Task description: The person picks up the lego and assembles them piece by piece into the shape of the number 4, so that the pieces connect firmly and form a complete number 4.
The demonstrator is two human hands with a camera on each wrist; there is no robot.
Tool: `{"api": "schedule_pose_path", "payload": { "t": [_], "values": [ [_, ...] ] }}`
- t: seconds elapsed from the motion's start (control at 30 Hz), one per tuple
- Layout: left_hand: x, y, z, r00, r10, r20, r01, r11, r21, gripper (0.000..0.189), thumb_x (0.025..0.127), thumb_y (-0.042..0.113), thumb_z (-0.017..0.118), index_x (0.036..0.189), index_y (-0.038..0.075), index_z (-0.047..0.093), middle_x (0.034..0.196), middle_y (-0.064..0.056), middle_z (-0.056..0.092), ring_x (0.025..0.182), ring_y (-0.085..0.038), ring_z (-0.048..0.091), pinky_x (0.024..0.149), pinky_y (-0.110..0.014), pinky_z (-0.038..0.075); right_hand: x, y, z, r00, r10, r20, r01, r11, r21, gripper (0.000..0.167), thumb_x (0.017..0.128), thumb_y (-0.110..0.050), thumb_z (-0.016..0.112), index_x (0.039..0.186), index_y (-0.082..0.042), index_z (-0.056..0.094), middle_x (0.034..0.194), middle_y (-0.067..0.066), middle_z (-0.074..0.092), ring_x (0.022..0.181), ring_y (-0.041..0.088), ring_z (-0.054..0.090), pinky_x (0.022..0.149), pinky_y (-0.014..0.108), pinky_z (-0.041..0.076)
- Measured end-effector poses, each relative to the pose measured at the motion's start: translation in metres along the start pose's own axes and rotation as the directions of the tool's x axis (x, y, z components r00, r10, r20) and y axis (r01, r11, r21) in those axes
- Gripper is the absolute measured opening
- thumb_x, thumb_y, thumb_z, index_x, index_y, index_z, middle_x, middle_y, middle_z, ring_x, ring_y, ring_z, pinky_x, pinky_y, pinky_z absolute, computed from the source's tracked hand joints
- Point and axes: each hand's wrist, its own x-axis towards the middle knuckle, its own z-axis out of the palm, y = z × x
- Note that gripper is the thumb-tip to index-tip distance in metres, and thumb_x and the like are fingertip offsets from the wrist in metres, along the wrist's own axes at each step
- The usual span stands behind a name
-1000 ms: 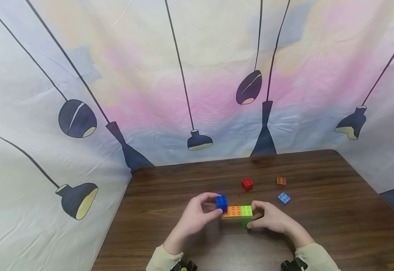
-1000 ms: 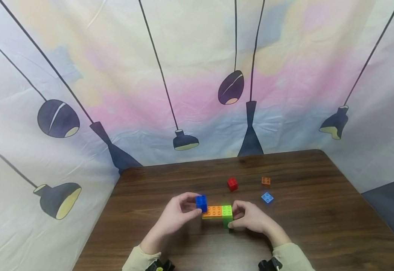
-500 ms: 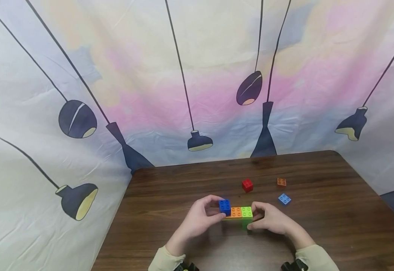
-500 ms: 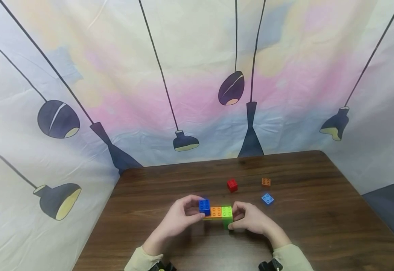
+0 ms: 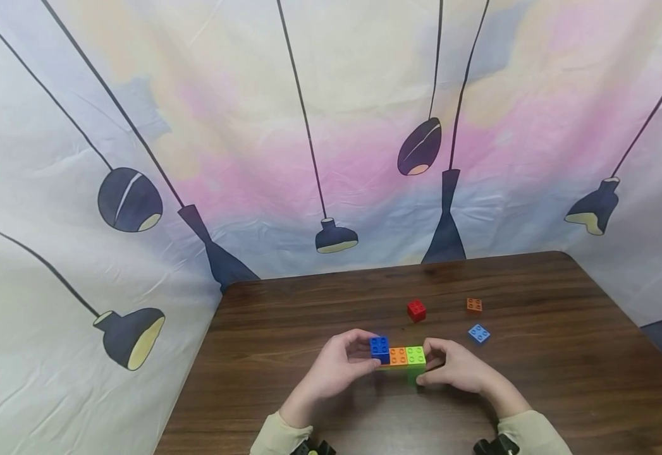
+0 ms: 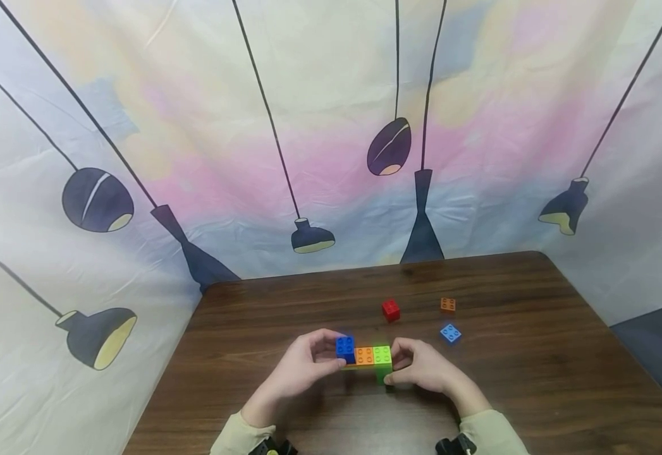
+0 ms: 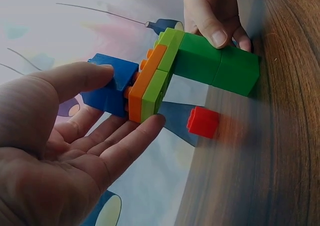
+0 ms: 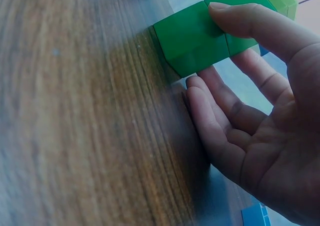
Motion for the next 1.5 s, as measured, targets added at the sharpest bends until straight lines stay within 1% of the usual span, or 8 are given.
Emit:
{"api": "schedule_pose_path", "payload": {
  "t": [0.07,0.3,0.43,0.63,0.8,1.1,1.27,1.5],
  "values": [
    [0.0004,-0.0008,0.0005,1.0,0.0,0.002,0.0,1.0,-0.004,0.034,0.095,0.011,0.083,0.126,0.008,0.071,0.119,-0.001,0.074,0.111,-0.017,0.073,0.089,-0.028,0.06,-0.0003,-0.0001,-0.0004,1.0,-0.002,0.001,0.002,1.0,0.002,0.035,0.085,-0.016,0.091,0.103,-0.01,0.062,0.109,0.005,0.073,0.102,0.022,0.07,0.09,0.045,0.058],
    [0.0013,-0.002,0.0027,0.999,0.031,0.043,-0.026,0.994,-0.106,0.034,0.096,0.004,0.079,0.127,0.003,0.066,0.123,-0.007,0.07,0.118,-0.022,0.069,0.092,-0.031,0.061,-0.0003,0.0017,-0.0006,1.0,0.001,0.0,-0.001,1.0,0.004,0.034,0.085,-0.016,0.09,0.104,-0.011,0.063,0.11,0.004,0.073,0.102,0.022,0.07,0.089,0.044,0.058],
    [0.0005,-0.0017,0.0038,0.998,0.03,0.048,-0.025,0.993,-0.115,0.033,0.095,0.003,0.079,0.126,0.006,0.066,0.122,-0.005,0.07,0.117,-0.021,0.068,0.091,-0.031,0.061,0.0,0.0018,-0.0005,1.0,0.006,0.001,-0.006,1.0,0.006,0.033,0.085,-0.016,0.09,0.105,-0.011,0.063,0.111,0.004,0.073,0.102,0.022,0.07,0.089,0.045,0.057],
    [0.0001,-0.0028,0.0054,1.0,0.008,0.015,-0.007,0.994,-0.106,0.031,0.095,0.009,0.082,0.124,0.008,0.068,0.12,-0.004,0.072,0.114,-0.02,0.07,0.089,-0.031,0.061,-0.0007,-0.0002,-0.0004,1.0,0.011,0.0,-0.011,1.0,0.004,0.034,0.085,-0.016,0.09,0.105,-0.011,0.063,0.111,0.004,0.073,0.102,0.022,0.07,0.09,0.045,0.057],
    [0.0012,-0.005,0.0065,1.0,0.011,-0.01,-0.012,0.997,-0.07,0.03,0.094,0.012,0.084,0.121,0.01,0.07,0.119,-0.002,0.074,0.112,-0.019,0.072,0.089,-0.029,0.06,-0.0016,-0.0022,-0.0004,1.0,0.014,-0.001,-0.014,1.0,0.005,0.035,0.084,-0.016,0.09,0.104,-0.01,0.062,0.11,0.005,0.073,0.102,0.023,0.07,0.09,0.045,0.057],
    [0.001,-0.0033,0.006,1.0,0.019,-0.002,-0.019,0.997,-0.077,0.03,0.095,0.006,0.082,0.121,0.005,0.069,0.12,-0.005,0.073,0.113,-0.021,0.073,0.089,-0.028,0.06,-0.0017,-0.0035,-0.0014,1.0,0.009,0.003,-0.009,1.0,-0.006,0.035,0.084,-0.016,0.091,0.104,-0.01,0.062,0.11,0.005,0.073,0.102,0.024,0.07,0.091,0.046,0.057],
    [0.0015,-0.0027,0.0061,1.0,0.023,-0.011,-0.023,0.999,-0.043,0.028,0.095,0.007,0.082,0.12,0.005,0.069,0.118,-0.004,0.074,0.116,-0.021,0.072,0.091,-0.027,0.059,-0.0021,-0.0028,-0.0016,1.0,0.014,0.0,-0.014,1.0,-0.01,0.035,0.084,-0.017,0.091,0.103,-0.01,0.062,0.11,0.005,0.073,0.102,0.023,0.07,0.09,0.046,0.057],
    [0.0017,0.0008,0.0078,0.999,0.008,-0.034,-0.01,0.999,-0.05,0.027,0.096,0.009,0.081,0.119,0.006,0.068,0.119,-0.004,0.073,0.114,-0.021,0.071,0.088,-0.028,0.06,-0.0002,0.0007,-0.0013,1.0,0.007,0.001,-0.007,1.0,0.003,0.035,0.084,-0.016,0.091,0.104,-0.011,0.062,0.109,0.004,0.073,0.101,0.022,0.07,0.09,0.045,0.057]
  ]
}}
